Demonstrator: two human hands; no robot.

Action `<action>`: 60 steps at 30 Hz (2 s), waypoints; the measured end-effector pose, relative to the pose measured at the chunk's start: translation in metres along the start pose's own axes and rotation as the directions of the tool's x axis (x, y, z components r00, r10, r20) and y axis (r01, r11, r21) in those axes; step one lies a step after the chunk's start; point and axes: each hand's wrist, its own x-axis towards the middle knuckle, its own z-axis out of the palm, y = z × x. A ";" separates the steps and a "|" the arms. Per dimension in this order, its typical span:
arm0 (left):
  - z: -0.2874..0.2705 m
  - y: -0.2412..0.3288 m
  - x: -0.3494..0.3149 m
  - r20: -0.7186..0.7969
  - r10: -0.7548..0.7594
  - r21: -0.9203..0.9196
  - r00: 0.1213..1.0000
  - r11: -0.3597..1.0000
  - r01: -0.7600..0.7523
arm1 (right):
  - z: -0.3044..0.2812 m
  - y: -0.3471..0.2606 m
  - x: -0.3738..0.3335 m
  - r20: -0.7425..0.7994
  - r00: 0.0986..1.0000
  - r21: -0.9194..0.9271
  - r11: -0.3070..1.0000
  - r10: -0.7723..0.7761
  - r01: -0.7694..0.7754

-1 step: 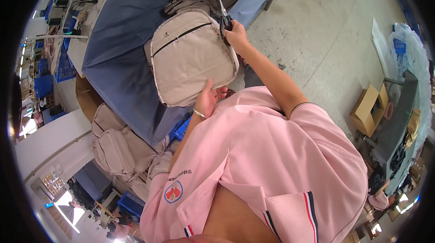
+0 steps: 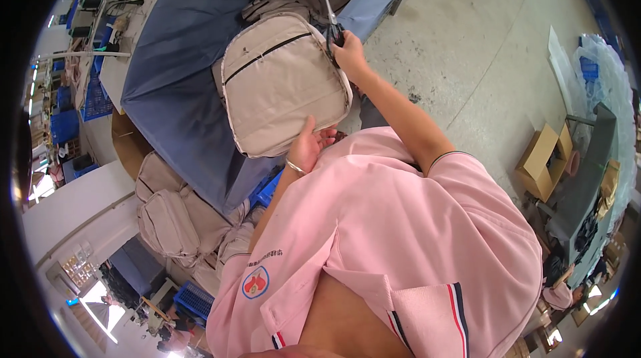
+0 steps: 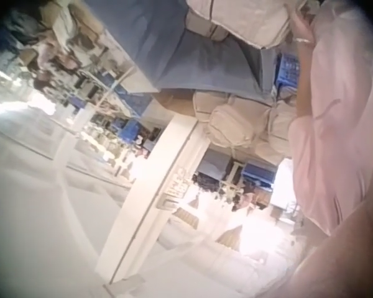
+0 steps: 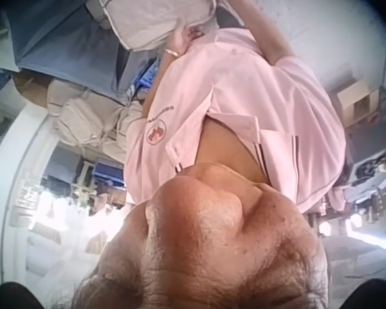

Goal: Inspecting and trimming loose threads from beige backpacks using scissors.

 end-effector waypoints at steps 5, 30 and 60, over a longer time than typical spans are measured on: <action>0.007 -0.008 0.006 0.005 -0.032 0.020 0.999 0.999 0.031 | -0.053 -0.018 -0.062 0.000 0.997 -0.493 0.868 -0.072 0.063; 0.013 -0.018 0.011 -0.032 0.042 0.090 0.999 0.995 -0.039 | -0.045 -0.018 -0.102 0.177 0.980 -0.753 0.630 -0.088 0.192; 0.012 -0.022 0.014 0.004 0.023 0.113 1.000 0.993 -0.023 | -0.026 -0.020 -0.070 0.146 0.983 -0.815 0.550 -0.112 0.183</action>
